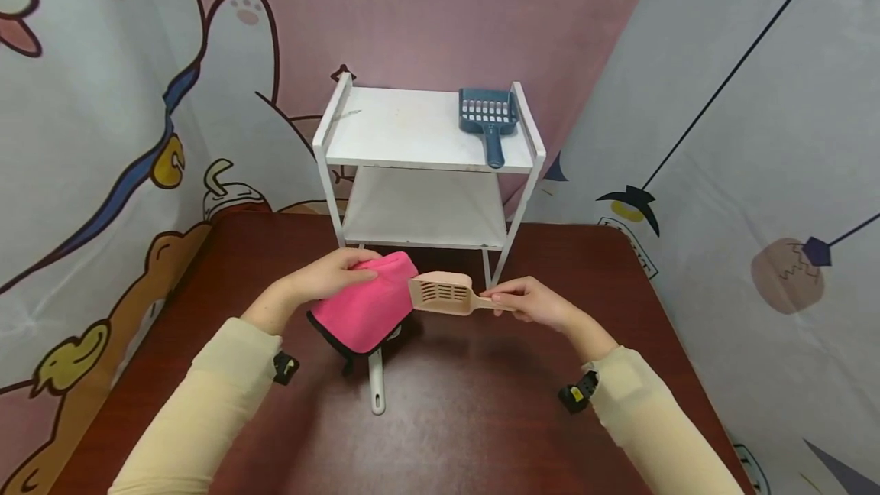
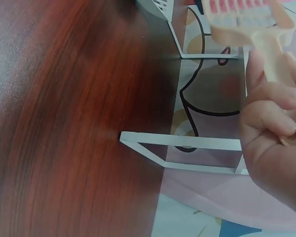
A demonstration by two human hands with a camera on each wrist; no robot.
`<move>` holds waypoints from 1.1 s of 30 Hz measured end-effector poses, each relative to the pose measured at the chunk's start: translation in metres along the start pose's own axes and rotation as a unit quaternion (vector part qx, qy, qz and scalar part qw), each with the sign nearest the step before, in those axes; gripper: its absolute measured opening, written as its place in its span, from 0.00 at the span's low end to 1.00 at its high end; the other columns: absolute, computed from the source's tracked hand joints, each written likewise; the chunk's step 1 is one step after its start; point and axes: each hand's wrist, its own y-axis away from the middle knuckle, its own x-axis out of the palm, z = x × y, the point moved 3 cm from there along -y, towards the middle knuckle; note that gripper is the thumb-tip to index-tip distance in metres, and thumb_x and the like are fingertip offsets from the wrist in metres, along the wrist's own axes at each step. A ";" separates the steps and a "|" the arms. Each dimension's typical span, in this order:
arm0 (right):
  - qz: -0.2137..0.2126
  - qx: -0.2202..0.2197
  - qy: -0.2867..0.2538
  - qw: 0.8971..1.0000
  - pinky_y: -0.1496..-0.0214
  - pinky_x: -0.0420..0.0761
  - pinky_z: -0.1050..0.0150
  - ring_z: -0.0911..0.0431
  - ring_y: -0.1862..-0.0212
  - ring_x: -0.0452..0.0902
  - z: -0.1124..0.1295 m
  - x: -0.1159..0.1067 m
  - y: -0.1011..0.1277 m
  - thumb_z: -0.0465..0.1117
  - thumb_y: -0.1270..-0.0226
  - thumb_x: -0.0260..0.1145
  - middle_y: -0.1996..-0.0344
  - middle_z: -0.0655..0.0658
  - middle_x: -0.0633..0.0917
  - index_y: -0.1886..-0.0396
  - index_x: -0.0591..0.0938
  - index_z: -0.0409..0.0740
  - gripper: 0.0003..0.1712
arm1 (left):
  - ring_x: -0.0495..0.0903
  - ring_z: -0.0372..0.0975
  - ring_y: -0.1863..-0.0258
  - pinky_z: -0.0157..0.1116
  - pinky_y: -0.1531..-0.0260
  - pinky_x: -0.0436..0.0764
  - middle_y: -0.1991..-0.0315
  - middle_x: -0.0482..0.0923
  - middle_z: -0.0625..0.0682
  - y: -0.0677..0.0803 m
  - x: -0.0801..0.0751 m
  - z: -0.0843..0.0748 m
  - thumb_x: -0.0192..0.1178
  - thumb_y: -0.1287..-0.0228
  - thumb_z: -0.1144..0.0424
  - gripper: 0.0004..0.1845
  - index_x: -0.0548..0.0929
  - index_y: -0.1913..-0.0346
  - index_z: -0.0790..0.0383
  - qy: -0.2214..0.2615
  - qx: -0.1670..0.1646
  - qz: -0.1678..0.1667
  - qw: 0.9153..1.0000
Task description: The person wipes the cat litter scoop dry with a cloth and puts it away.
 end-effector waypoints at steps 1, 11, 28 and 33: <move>-0.003 0.001 -0.005 1.000 0.82 0.59 0.70 0.63 0.85 0.57 0.000 0.000 0.001 0.44 0.32 0.58 0.76 0.52 0.81 0.47 0.79 0.34 0.20 | 0.77 0.38 0.73 0.35 0.71 0.78 0.62 0.78 0.55 0.003 -0.003 0.001 0.51 0.31 0.62 0.16 0.75 0.44 0.62 -0.001 0.000 -0.006 1.000; -0.035 -0.005 -0.122 0.992 0.81 0.60 0.70 0.63 0.85 0.60 0.027 -0.003 0.007 0.40 0.28 0.50 0.74 0.53 0.83 0.45 0.73 0.29 0.20 | 0.78 0.40 0.75 0.37 0.74 0.80 0.64 0.77 0.58 0.043 -0.036 0.017 0.53 0.31 0.59 0.19 0.72 0.40 0.61 0.012 -0.066 -0.104 0.992; -0.021 -0.067 -0.341 0.937 0.84 0.59 0.75 0.65 0.88 0.58 0.129 0.002 -0.010 0.39 0.26 0.37 0.77 0.52 0.80 0.38 0.60 0.29 0.23 | 0.78 0.39 0.75 0.36 0.75 0.80 0.66 0.77 0.59 0.072 -0.036 0.045 0.53 0.31 0.55 0.22 0.70 0.39 0.63 -0.010 -0.105 -0.150 0.983; -0.025 -0.059 -0.391 0.918 0.85 0.61 0.76 0.65 0.87 0.63 0.142 0.003 -0.016 0.39 0.24 0.36 0.73 0.50 0.81 0.29 0.51 0.32 0.28 | 0.78 0.39 0.76 0.37 0.75 0.80 0.66 0.77 0.59 0.072 -0.034 0.045 0.53 0.31 0.56 0.22 0.70 0.38 0.62 -0.009 -0.110 -0.148 0.983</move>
